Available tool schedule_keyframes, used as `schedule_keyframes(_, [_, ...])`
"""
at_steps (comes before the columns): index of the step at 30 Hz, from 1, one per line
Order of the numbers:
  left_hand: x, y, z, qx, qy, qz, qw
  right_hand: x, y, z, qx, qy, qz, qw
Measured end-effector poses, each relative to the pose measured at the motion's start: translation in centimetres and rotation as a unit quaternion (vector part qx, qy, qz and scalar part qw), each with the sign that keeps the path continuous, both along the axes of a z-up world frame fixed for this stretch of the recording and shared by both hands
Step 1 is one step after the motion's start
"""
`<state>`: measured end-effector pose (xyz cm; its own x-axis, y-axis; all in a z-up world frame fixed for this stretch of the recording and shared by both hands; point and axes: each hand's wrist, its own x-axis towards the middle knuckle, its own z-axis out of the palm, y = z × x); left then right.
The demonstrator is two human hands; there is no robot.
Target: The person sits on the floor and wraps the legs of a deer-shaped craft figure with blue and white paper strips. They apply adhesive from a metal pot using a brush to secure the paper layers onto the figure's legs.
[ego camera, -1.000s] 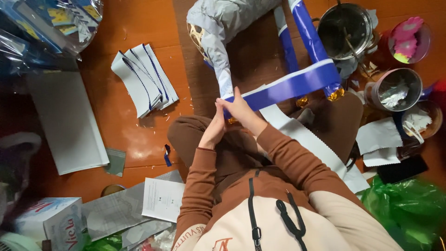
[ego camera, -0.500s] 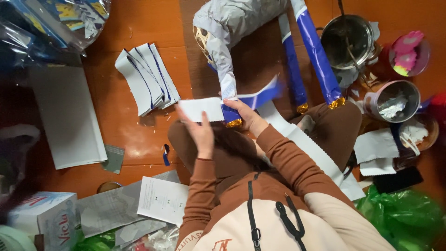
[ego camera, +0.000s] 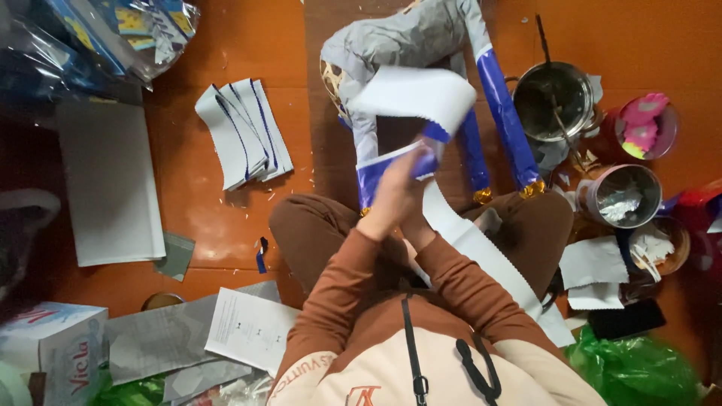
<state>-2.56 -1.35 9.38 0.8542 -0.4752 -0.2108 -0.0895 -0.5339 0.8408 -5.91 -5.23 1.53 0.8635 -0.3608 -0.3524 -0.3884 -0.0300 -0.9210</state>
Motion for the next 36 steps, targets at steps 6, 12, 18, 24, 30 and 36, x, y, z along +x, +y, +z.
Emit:
schedule_keyframes(6, [-0.7,6.5,-3.9,-0.040,0.162,0.287,0.943,1.1,-0.4,2.0,0.167,0.101,-0.184,0.963])
schedule_keyframes(12, [0.4,5.9,-3.5,-0.066,0.249,0.252,0.933,1.1,-1.9,0.7,0.335,0.137,-0.159,0.918])
schedule_keyframes(18, [0.0,5.7,-3.7,-0.008,0.237,0.266,0.934,-1.6,-2.3,-5.6,0.305,0.181,-0.129,0.926])
schedule_keyframes(24, [0.2,5.2,-0.5,0.005,0.258,0.268,0.928,1.1,-2.3,1.2,0.013,0.061,0.050,0.997])
schedule_keyframes(30, [0.1,5.6,1.1,0.029,0.286,0.220,0.932,6.0,-0.5,3.7,0.226,0.265,0.087,0.933])
schedule_keyframes(36, [0.8,5.8,4.8,0.029,0.296,0.168,0.940,6.4,-1.0,-1.2,0.410,0.208,0.018,0.888])
